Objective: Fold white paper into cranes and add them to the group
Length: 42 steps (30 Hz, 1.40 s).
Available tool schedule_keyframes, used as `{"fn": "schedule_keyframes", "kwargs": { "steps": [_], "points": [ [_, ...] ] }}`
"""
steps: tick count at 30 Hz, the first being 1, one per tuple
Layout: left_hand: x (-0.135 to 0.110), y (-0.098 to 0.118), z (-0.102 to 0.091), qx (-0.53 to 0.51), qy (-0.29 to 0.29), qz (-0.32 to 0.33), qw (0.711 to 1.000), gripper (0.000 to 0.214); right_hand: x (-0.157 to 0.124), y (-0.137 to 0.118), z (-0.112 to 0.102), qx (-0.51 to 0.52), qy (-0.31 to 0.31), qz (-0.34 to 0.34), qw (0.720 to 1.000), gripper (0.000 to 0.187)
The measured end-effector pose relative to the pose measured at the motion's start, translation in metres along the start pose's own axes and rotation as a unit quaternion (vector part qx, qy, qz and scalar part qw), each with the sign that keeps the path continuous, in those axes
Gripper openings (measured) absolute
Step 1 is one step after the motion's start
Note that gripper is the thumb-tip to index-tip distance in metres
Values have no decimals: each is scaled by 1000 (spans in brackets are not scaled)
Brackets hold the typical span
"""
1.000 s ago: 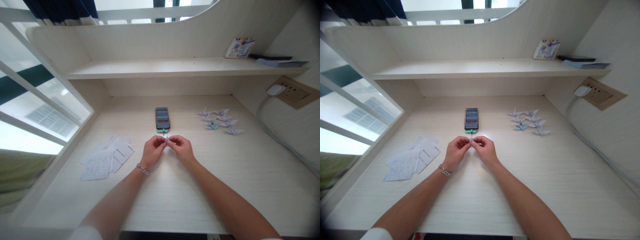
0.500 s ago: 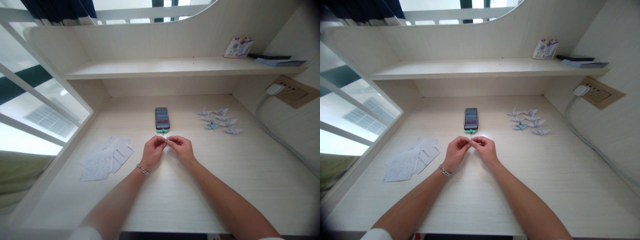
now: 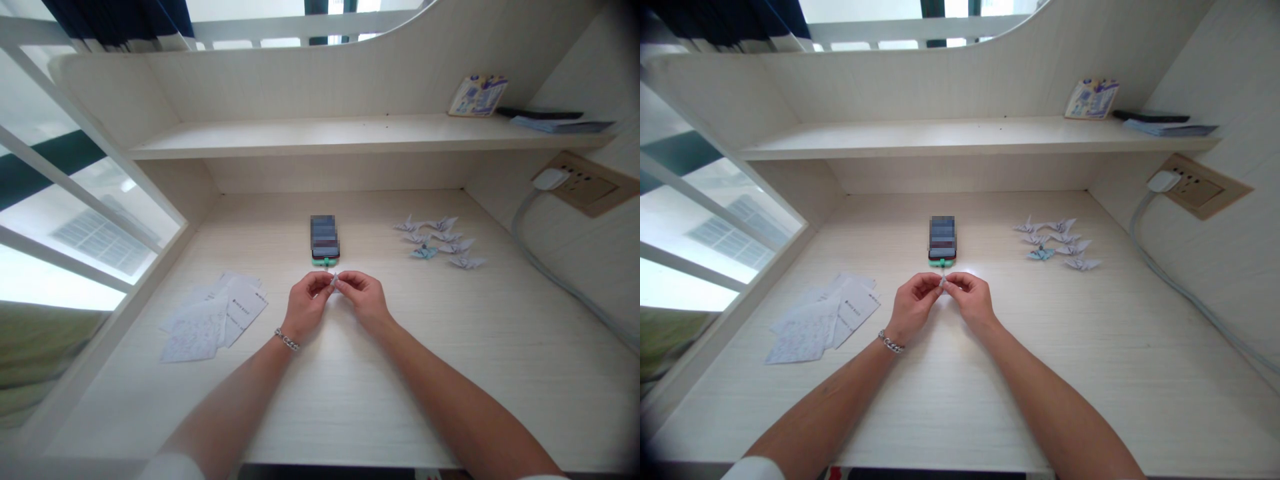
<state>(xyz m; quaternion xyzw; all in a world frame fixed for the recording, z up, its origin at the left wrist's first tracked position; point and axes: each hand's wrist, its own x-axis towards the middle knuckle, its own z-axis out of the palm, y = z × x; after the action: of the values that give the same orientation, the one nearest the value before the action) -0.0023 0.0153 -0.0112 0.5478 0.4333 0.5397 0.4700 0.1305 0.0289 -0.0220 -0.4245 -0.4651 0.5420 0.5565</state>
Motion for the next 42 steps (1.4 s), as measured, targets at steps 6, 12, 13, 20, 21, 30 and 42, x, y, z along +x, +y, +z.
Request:
{"fn": "schedule_keyframes", "kwargs": {
  "steps": [6,12,13,20,21,30,42],
  "points": [
    [0,0,0,5,-2,-2,1000,24,0,0,1,22,-1,-4,1000,19],
    [-1,-2,0,9,7,7,1000,32,2,3,1,18,13,-8,1000,23],
    [-1,-3,0,11,9,7,1000,33,2,3,2,17,13,-13,1000,23],
    [0,-4,-1,11,18,4,1000,27,-1,1,3,2,17,-41,999,20],
    [1,-4,-1,12,20,1,1000,26,-1,1,4,-4,19,-42,999,20],
    [1,-1,-1,-11,-6,-27,1000,27,0,-1,1,-1,19,-22,1000,26],
    [1,-6,-3,11,-47,-39,998,24,4,2,-1,-14,11,-15,1000,28]
  ]
}}
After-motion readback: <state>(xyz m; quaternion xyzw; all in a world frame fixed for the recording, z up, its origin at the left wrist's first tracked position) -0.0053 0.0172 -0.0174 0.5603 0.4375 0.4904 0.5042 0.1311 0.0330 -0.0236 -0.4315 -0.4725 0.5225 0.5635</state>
